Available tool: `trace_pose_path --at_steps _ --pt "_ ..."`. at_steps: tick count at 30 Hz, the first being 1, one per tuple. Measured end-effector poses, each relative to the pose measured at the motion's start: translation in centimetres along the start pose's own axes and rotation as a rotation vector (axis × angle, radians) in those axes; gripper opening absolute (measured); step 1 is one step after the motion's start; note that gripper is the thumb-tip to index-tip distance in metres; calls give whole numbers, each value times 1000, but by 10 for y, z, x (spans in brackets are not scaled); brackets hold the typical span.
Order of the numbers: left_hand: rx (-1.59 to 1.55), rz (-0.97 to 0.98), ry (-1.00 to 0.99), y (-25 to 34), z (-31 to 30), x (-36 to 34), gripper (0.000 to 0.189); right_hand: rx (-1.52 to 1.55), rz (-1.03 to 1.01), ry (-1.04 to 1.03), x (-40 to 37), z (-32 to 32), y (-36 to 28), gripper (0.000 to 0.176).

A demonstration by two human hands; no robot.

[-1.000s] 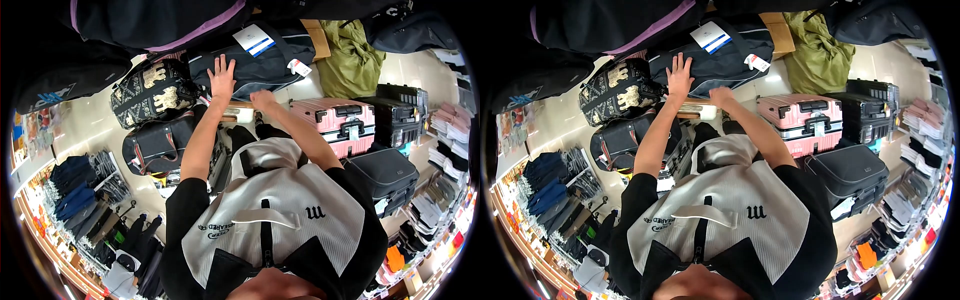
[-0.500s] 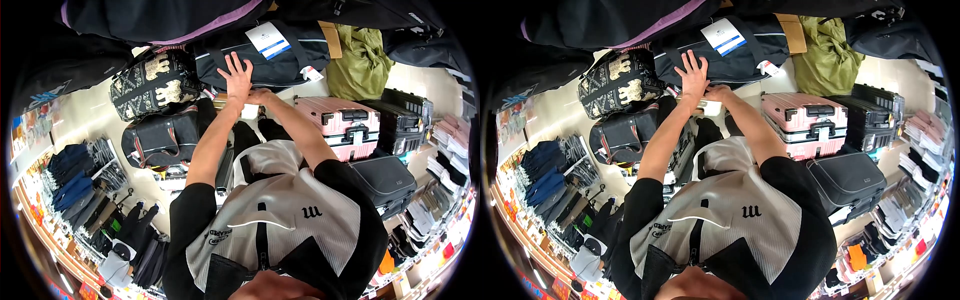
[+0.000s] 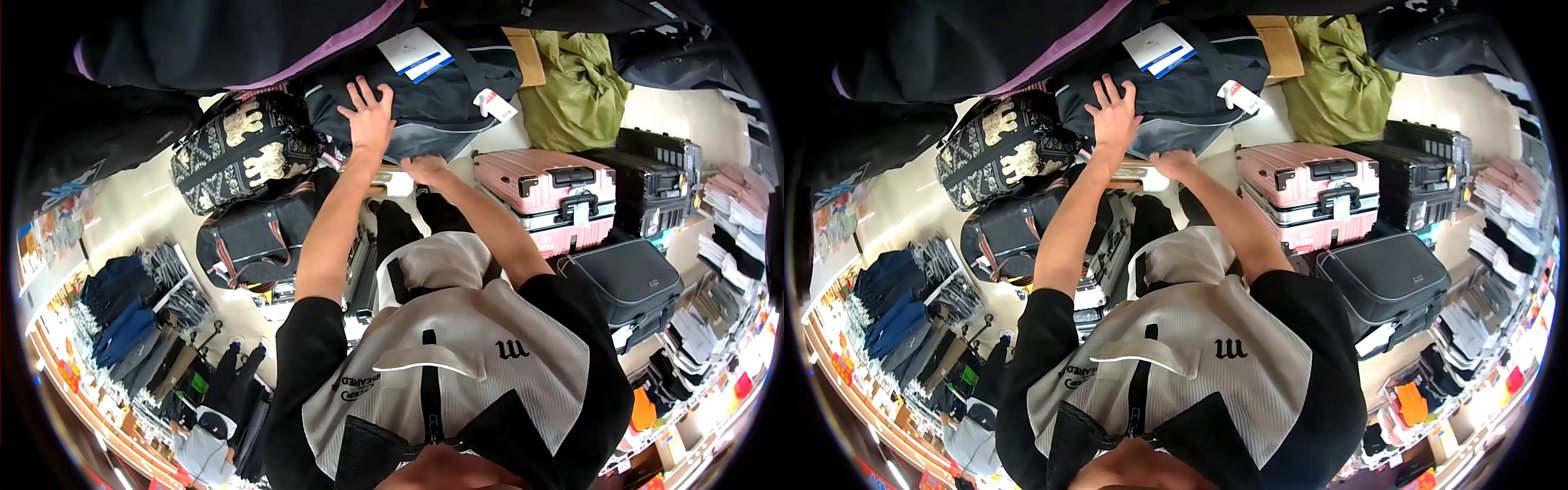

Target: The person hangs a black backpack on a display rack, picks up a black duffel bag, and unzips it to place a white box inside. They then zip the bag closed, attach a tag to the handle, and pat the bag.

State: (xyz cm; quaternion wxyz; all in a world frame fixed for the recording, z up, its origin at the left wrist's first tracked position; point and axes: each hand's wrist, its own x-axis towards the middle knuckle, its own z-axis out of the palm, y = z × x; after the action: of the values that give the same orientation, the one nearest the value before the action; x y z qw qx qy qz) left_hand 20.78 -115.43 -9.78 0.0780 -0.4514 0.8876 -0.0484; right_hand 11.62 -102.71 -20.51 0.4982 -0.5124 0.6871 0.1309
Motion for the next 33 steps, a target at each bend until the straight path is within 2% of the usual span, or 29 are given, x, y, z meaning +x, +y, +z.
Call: trace_pose_path --at_steps 2,4,7,10,14,17,20,23,24,25,27,30,33 --pt "2 0 -3 -1 -1 3 82 -207 -10 101 -25 -28 7 63" --pt "-1 1 1 1 -3 2 82 -316 14 533 -13 -17 58 58" --pt "-5 -14 12 5 -3 0 82 -552 -85 870 -4 -24 117 52" --pt "4 -17 -18 5 -5 0 82 -565 22 441 -24 -33 99 53" --pt "27 -28 -37 6 -7 0 82 -617 -44 420 -47 -30 97 54" --pt "33 -35 -28 7 -5 0 82 -563 -160 597 -42 -16 113 48" --pt "30 -37 -35 7 -8 -1 82 53 -428 894 -51 -18 124 32" --pt "31 -47 -74 8 -9 1 88 857 -88 973 -77 -50 124 19" --pt "15 -46 -77 8 -9 -1 89 815 -38 1126 -61 -52 142 21" --pt "1 -44 -78 9 -10 -1 90 790 -22 1144 -46 -54 163 31" --pt "29 -54 -113 13 -18 -4 94 790 -43 1035 -4 -52 198 39" --pt "37 -67 -86 18 -12 -8 95 931 -43 793 5 -68 194 42" --pt "46 -71 -102 20 -11 -11 94 670 137 787 20 -68 201 41"
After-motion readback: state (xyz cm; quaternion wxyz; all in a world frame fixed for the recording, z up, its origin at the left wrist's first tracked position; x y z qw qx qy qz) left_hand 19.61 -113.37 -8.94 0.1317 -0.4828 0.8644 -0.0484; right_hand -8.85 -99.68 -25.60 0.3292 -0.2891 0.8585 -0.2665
